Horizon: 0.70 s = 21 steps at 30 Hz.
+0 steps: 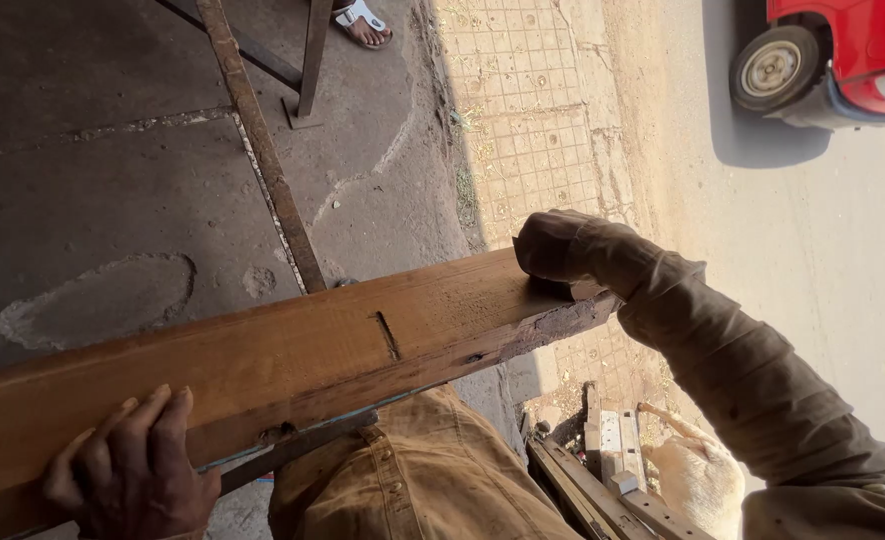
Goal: The person mixes a brown filler paste with powder on a small board, then presses the paste by hand into the holes of a long wooden plank. They then use a chisel and mallet to tap and trim the filled spots along the plank.
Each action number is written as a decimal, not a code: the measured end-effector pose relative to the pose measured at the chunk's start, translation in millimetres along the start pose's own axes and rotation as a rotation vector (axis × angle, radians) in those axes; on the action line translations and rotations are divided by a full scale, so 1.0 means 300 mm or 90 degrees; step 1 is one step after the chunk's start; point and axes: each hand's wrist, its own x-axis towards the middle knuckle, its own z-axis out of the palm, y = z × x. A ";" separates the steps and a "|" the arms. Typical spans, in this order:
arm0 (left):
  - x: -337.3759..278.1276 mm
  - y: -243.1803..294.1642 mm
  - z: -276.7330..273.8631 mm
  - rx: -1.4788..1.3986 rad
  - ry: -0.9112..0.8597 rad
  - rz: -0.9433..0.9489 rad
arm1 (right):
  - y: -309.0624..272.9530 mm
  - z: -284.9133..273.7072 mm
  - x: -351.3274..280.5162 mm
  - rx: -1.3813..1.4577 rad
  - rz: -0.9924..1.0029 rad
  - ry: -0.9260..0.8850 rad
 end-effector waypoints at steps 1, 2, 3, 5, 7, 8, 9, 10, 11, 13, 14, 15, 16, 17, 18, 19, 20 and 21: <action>0.000 -0.004 0.005 0.000 0.001 -0.001 | 0.096 0.029 0.010 -0.001 -0.001 0.001; -0.001 -0.008 0.009 -0.007 0.007 0.013 | 0.192 0.059 0.020 0.258 -0.197 0.033; -0.004 -0.013 0.015 -0.014 0.015 0.026 | 0.285 0.086 0.033 0.515 -0.394 0.065; -0.012 -0.017 0.055 0.023 0.021 0.022 | 0.292 0.052 0.061 0.387 -0.264 0.039; -0.013 -0.019 0.071 0.062 0.027 0.022 | 0.302 0.050 0.038 0.262 -0.134 0.015; -0.012 -0.019 0.070 0.013 0.036 0.033 | 0.308 0.065 -0.002 0.231 -0.171 0.117; -0.012 -0.030 0.064 -0.030 0.049 0.035 | 0.298 0.068 -0.019 0.196 -0.221 0.220; -0.003 0.006 0.044 -0.020 0.055 0.027 | 0.301 0.079 -0.071 0.197 -0.234 0.226; 0.014 0.020 0.017 -0.073 0.069 0.023 | 0.275 0.059 -0.071 0.320 -0.279 0.202; 0.041 0.023 -0.033 -0.103 0.103 -0.007 | 0.228 0.022 -0.064 0.431 -0.362 0.173; 0.052 0.017 -0.052 -0.144 0.091 0.016 | 0.208 0.006 -0.051 0.412 -0.261 0.162; 0.067 0.024 -0.063 -0.191 0.079 0.044 | 0.205 -0.009 -0.048 0.389 -0.152 0.154; 0.079 0.012 -0.062 -0.177 0.099 0.022 | 0.208 -0.005 -0.034 0.380 -0.182 0.164; 0.093 0.004 -0.060 -0.199 0.084 0.047 | 0.219 0.004 -0.027 0.417 -0.209 0.183; 0.109 -0.006 -0.056 -0.220 0.069 0.073 | 0.232 0.012 -0.015 0.453 -0.238 0.199; 0.129 -0.015 -0.036 -0.213 0.085 0.061 | 0.235 0.008 -0.002 0.446 -0.256 0.208; 0.153 -0.025 -0.013 -0.198 0.080 0.066 | 0.239 0.004 0.017 0.493 -0.275 0.228; 0.163 -0.025 0.012 -0.188 0.067 0.074 | 0.255 0.017 0.021 0.542 -0.287 0.241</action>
